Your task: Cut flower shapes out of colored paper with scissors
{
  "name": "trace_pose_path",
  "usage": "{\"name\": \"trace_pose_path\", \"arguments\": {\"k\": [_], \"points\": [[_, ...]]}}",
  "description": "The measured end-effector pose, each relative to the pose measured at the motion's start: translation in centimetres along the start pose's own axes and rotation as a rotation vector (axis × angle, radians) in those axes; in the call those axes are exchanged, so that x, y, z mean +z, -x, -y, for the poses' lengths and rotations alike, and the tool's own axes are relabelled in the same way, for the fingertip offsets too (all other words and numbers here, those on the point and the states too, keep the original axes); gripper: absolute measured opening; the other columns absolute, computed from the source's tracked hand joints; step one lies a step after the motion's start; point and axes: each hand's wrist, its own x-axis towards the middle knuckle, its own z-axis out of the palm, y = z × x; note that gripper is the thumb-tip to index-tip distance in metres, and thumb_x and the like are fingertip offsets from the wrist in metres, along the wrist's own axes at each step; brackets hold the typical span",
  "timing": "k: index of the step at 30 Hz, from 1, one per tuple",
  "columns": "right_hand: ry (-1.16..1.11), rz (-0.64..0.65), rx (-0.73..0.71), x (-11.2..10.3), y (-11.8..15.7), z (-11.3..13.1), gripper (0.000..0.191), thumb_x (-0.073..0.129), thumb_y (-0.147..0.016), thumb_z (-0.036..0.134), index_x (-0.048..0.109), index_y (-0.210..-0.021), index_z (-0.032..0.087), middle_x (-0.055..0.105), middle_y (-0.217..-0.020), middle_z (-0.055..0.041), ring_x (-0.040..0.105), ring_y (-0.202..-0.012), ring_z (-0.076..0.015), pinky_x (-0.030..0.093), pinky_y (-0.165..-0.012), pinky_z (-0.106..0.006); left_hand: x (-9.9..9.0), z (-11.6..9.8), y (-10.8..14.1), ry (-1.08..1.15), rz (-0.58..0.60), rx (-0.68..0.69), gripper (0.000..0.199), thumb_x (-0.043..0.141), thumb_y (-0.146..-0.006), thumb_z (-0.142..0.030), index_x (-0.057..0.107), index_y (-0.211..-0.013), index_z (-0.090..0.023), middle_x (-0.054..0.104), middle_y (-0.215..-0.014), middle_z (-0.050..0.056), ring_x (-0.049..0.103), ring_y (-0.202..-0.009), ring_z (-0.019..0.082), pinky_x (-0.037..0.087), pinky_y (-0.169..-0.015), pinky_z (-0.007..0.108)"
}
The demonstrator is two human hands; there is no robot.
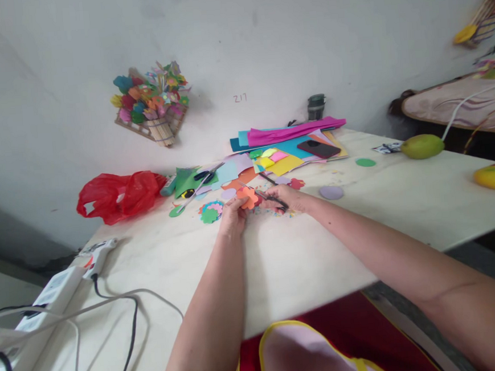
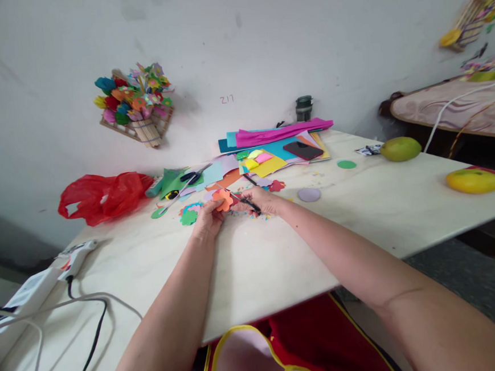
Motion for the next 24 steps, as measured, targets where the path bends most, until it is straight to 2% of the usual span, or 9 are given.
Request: {"name": "trace_pose_path", "arguments": {"k": [6, 15, 24], "points": [[0.004, 0.004, -0.003, -0.22, -0.29, -0.48, 0.029, 0.079, -0.071, 0.038, 0.06, -0.069, 0.016, 0.051, -0.043, 0.0043, 0.041, -0.033, -0.0057, 0.033, -0.03, -0.015, 0.08, 0.11, 0.13, -0.005, 0.026, 0.022, 0.018, 0.076, -0.057, -0.005, 0.061, -0.062, -0.014, 0.066, -0.059, 0.001, 0.061, -0.05, 0.011, 0.049, -0.051, 0.02], [-0.064, -0.005, 0.013, -0.19, -0.46, -0.56, 0.033, 0.072, -0.076, 0.045, 0.06, -0.066, 0.016, 0.049, -0.043, 0.0033, 0.04, -0.032, -0.0062, 0.032, -0.028, -0.016, 0.01, 0.28, 0.07, -0.041, 0.026, 0.023, 0.016, 0.076, -0.057, -0.007, 0.061, -0.059, -0.013, 0.063, -0.055, 0.001, 0.057, -0.048, 0.011, 0.046, -0.049, 0.021], [-0.007, -0.035, 0.049, 0.05, -0.25, -0.16, 0.026, 0.072, -0.075, 0.039, 0.062, -0.069, 0.016, 0.049, -0.04, 0.0042, 0.038, -0.03, -0.0064, 0.031, -0.028, -0.016, -0.05, 0.15, 0.01, -0.016, -0.008, 0.012, 0.018, 0.076, -0.056, -0.006, 0.061, -0.06, -0.014, 0.067, -0.058, 0.002, 0.061, -0.051, 0.012, 0.05, -0.052, 0.021]]}}
